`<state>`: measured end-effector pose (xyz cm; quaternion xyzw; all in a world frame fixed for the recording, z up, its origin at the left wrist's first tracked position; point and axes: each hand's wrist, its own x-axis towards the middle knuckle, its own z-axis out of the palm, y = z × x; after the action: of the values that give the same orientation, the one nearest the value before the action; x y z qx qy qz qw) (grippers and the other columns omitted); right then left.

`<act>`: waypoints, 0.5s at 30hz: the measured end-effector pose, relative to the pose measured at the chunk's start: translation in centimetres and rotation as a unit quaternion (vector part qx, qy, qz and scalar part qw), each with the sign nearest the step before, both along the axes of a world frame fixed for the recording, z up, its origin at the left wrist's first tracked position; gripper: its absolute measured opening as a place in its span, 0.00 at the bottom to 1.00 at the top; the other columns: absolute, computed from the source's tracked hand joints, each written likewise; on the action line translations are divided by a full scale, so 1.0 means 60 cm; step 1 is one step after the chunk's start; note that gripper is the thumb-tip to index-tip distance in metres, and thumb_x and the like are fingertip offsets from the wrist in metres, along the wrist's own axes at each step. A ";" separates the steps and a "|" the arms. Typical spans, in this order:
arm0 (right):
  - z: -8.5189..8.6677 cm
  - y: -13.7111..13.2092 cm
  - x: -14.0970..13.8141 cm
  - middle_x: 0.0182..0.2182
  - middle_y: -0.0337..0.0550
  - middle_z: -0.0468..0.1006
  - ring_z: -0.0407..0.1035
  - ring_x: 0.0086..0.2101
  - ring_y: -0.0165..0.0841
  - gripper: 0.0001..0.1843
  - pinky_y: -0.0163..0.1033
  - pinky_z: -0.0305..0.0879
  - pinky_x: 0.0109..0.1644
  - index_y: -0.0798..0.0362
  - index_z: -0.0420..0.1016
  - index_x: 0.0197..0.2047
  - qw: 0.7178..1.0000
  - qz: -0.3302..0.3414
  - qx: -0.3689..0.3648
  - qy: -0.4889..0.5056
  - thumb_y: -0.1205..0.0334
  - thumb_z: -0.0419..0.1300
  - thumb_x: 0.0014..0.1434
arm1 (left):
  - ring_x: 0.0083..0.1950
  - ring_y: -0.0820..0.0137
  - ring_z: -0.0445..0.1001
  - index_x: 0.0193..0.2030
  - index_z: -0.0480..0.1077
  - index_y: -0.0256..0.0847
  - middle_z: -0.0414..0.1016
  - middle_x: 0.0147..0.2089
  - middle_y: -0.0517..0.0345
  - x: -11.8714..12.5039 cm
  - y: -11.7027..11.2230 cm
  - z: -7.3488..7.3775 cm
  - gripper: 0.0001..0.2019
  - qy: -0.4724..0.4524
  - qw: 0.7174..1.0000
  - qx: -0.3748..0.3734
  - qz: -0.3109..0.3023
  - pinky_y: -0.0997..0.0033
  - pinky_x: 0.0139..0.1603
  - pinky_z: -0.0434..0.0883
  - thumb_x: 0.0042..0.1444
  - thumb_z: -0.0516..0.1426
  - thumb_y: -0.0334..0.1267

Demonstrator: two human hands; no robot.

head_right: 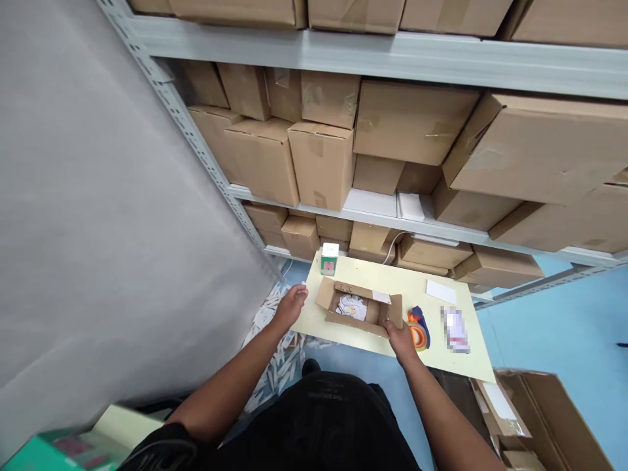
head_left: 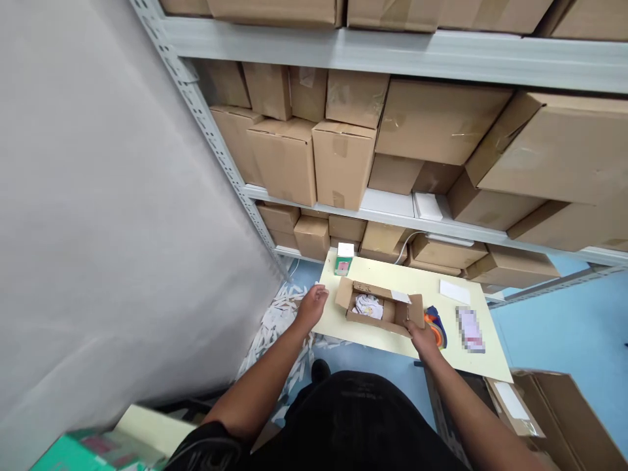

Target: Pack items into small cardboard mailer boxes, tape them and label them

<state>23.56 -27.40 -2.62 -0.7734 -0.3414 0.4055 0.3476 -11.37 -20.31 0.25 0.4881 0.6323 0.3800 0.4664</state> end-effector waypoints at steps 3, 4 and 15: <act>-0.026 0.019 0.002 0.39 0.53 0.85 0.80 0.42 0.49 0.24 0.44 0.74 0.42 0.55 0.79 0.42 1.000 -0.010 -0.012 -0.002 0.46 0.63 0.50 | 0.57 0.56 0.76 0.57 0.70 0.41 0.74 0.59 0.43 0.007 0.089 0.027 0.20 0.149 0.984 0.086 -0.054 0.55 0.61 0.70 0.63 0.55 0.48; -0.035 0.024 0.004 0.40 0.54 0.85 0.80 0.43 0.49 0.24 0.44 0.74 0.43 0.55 0.79 0.42 1.000 -0.011 -0.015 -0.001 0.45 0.62 0.50 | 0.60 0.55 0.74 0.60 0.69 0.41 0.72 0.63 0.42 0.020 0.117 0.037 0.21 0.191 0.974 0.103 -0.066 0.55 0.62 0.69 0.63 0.55 0.47; -0.089 0.070 0.067 0.45 0.51 0.85 0.79 0.46 0.47 0.28 0.47 0.76 0.50 0.52 0.77 0.51 0.993 0.074 -0.019 0.087 0.43 0.66 0.53 | 0.62 0.40 0.71 0.63 0.61 0.39 0.56 0.70 0.27 0.192 0.317 -0.006 0.31 0.452 0.889 -0.027 -0.070 0.48 0.58 0.69 0.57 0.62 0.51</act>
<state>27.56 -23.21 -7.96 -0.7141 -0.3582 0.5029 0.3299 0.15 -1.30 -0.12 0.6372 0.7491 0.0677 0.1684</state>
